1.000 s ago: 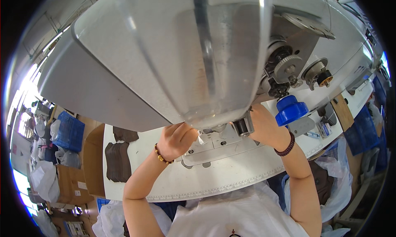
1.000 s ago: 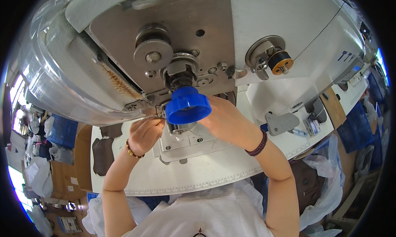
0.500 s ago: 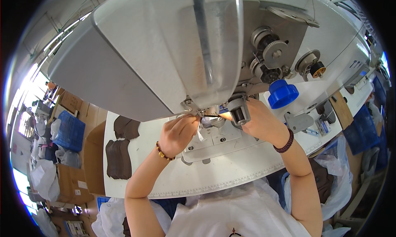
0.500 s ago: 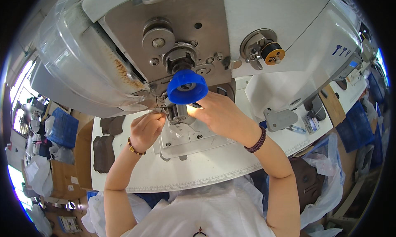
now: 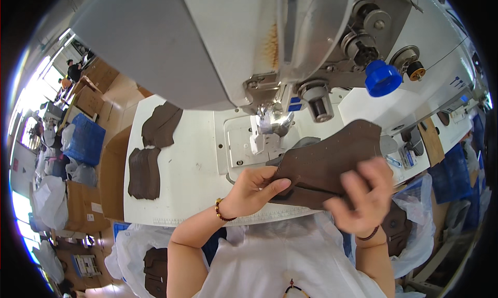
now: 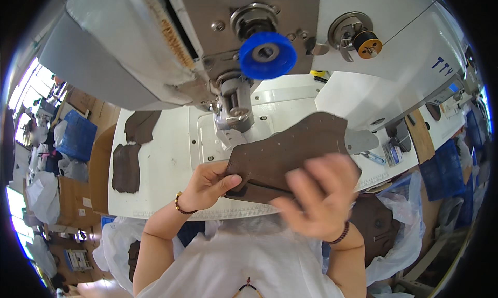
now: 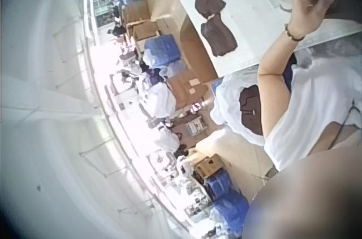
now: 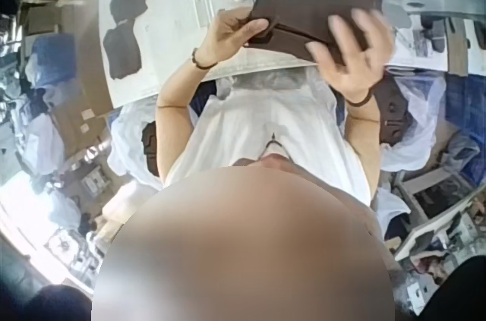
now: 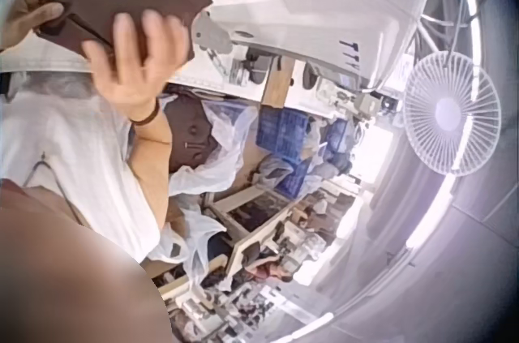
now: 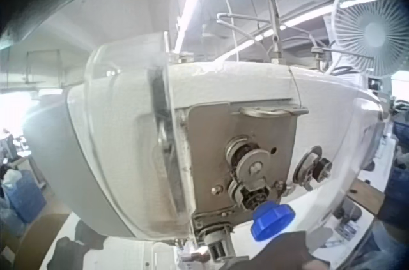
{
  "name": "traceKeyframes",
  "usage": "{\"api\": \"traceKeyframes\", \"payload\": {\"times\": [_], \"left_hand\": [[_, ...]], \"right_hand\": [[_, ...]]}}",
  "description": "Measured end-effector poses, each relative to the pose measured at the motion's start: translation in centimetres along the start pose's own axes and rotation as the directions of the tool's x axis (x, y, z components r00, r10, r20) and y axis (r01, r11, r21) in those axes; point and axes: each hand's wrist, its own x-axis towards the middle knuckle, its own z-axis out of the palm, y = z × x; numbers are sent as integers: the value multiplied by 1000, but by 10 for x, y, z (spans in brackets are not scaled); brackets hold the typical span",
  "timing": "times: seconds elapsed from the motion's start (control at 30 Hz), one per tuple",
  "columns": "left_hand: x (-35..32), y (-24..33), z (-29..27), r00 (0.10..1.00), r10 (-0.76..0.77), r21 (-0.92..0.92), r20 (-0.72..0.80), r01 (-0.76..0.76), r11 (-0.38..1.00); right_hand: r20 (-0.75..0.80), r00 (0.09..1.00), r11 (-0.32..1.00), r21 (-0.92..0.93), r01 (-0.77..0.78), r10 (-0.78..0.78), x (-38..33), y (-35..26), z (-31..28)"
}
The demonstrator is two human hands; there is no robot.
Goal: Sewing together leather shoe upper components using an industrial sewing machine.
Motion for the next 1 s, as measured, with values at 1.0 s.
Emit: {"api": "traceKeyframes", "payload": {"times": [1.0], "left_hand": [[-248,53,-11,363,329,482,-872,522,704]], "right_hand": [[307,950,-16,951,-308,-51,-26,-100,106]]}}
